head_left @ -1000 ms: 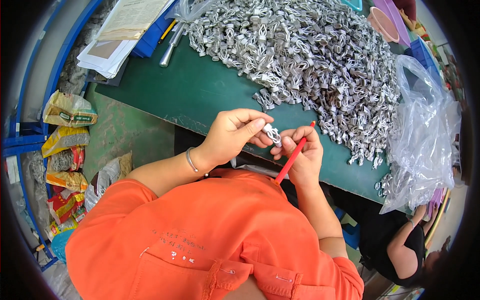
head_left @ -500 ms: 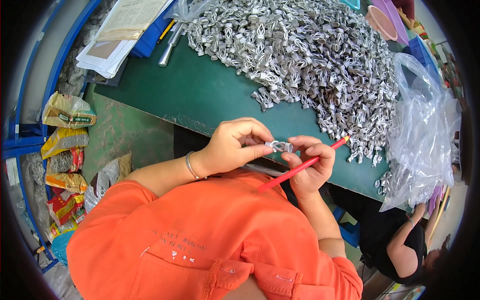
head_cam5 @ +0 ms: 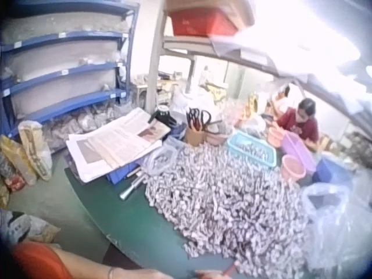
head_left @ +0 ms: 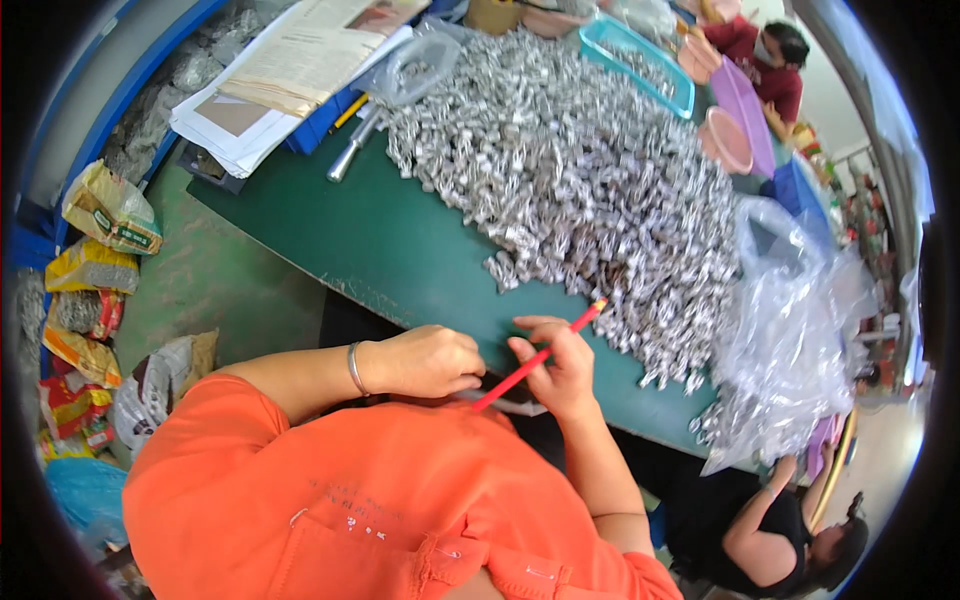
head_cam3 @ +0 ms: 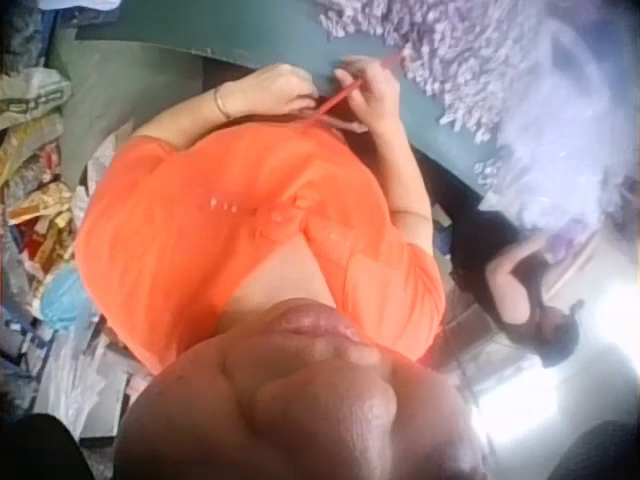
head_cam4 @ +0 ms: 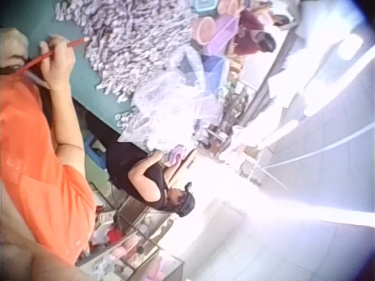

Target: The person assembles small white plastic components by picking up individual pieces from a large pile on a green table and joining them together by hand. Using a red pencil held in the right hand as a probe or tool, the person inserts one plastic piece into another, repeats this for several pairs, and drops the assembled units into a bin below the table edge.

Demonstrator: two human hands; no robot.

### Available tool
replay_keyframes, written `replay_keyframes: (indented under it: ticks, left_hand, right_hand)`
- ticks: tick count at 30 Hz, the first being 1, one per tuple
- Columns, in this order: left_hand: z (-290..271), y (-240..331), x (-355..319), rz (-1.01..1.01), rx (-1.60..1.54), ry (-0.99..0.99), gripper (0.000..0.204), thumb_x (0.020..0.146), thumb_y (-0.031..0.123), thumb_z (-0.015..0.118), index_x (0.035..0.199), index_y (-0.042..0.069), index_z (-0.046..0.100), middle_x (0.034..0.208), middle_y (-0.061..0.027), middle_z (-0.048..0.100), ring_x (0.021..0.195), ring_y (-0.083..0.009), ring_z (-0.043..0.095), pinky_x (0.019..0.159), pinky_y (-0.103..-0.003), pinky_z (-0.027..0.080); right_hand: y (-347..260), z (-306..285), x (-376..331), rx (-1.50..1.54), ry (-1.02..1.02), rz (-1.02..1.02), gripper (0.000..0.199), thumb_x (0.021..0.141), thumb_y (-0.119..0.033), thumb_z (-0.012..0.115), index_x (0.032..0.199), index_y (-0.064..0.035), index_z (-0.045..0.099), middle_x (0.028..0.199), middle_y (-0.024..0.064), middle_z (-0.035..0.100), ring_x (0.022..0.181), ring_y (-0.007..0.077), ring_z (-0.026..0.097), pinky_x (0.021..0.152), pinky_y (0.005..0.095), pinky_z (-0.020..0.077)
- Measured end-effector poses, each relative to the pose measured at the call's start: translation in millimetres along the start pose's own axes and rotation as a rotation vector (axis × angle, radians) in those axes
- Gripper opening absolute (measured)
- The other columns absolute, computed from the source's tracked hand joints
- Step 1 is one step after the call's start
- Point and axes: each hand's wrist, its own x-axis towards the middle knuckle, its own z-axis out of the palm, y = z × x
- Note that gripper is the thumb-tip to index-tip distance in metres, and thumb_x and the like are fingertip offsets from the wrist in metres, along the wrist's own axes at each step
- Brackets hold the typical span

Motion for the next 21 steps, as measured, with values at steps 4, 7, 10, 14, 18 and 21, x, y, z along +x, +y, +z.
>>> replay_keyframes:
  ticks: [4, 7, 10, 14, 18, 21]
  left_hand:
    - [-24, -12, 36, -0.045, 0.184, 0.589, 0.008, 0.071, 0.0, 0.061, 0.077, 0.002, 0.056, 0.081, -0.012, 0.054, 0.077, -0.0319, 0.054, 0.068, -0.038, 0.046]
    - [-39, -31, 37, -0.238, 0.317, 0.626, 0.027, 0.066, 0.0, 0.066, 0.09, 0.004, 0.055, 0.102, -0.0152, 0.049, 0.094, -0.0351, 0.049, 0.08, -0.04, 0.042]
    - [-35, -38, 33, -0.277, 0.322, 0.497, 0.034, 0.064, 0.005, 0.071, 0.095, 0.004, 0.057, 0.108, -0.0164, 0.046, 0.097, -0.036, 0.048, 0.085, -0.04, 0.042]
    - [-25, -41, 35, -0.181, 0.195, 0.453, 0.014, 0.067, 0.006, 0.069, 0.075, 0.005, 0.058, 0.095, -0.0133, 0.049, 0.092, -0.0319, 0.05, 0.079, -0.039, 0.043]
    - [-43, -37, 55, -0.159, 0.281, 0.725, 0.033, 0.067, 0.011, 0.071, 0.095, 0.005, 0.055, 0.099, -0.0134, 0.047, 0.095, -0.0324, 0.048, 0.083, -0.039, 0.041]
    - [-44, -32, 68, -0.119, 0.354, 0.651, 0.046, 0.065, 0.015, 0.075, 0.107, 0.007, 0.058, 0.109, -0.0145, 0.046, 0.103, -0.0336, 0.045, 0.089, -0.041, 0.038]
  right_hand:
    - [14, 6, 34, -0.23, -0.149, -0.135, 0.02, 0.071, -0.008, 0.07, 0.079, -0.0048, 0.052, 0.098, 0.0135, 0.065, 0.082, 0.0318, 0.062, 0.07, 0.0386, 0.0503]
    - [8, 15, 41, -0.379, -0.254, -0.262, 0.023, 0.068, -0.007, 0.069, 0.083, -0.0049, 0.052, 0.105, 0.0122, 0.063, 0.089, 0.0325, 0.058, 0.07, 0.0388, 0.0503]
    - [9, 11, 33, -0.345, -0.262, -0.245, 0.019, 0.068, -0.004, 0.067, 0.081, -0.0037, 0.053, 0.104, 0.0111, 0.063, 0.088, 0.0319, 0.059, 0.071, 0.0372, 0.0505]
    - [13, -2, 23, -0.268, -0.245, -0.19, 0.02, 0.068, 0.0, 0.068, 0.081, -0.0034, 0.054, 0.097, 0.0125, 0.064, 0.084, 0.0311, 0.061, 0.069, 0.0367, 0.0503]
    - [11, -16, 31, -0.318, -0.07, -0.177, 0.023, 0.069, 0.001, 0.069, 0.084, -0.0041, 0.053, 0.088, 0.0128, 0.063, 0.08, 0.0321, 0.06, 0.069, 0.0386, 0.0487]
    - [16, -16, 57, -0.377, -0.026, -0.262, 0.024, 0.071, -0.002, 0.067, 0.09, -0.0034, 0.052, 0.106, 0.0179, 0.06, 0.095, 0.0373, 0.057, 0.081, 0.0434, 0.0439]
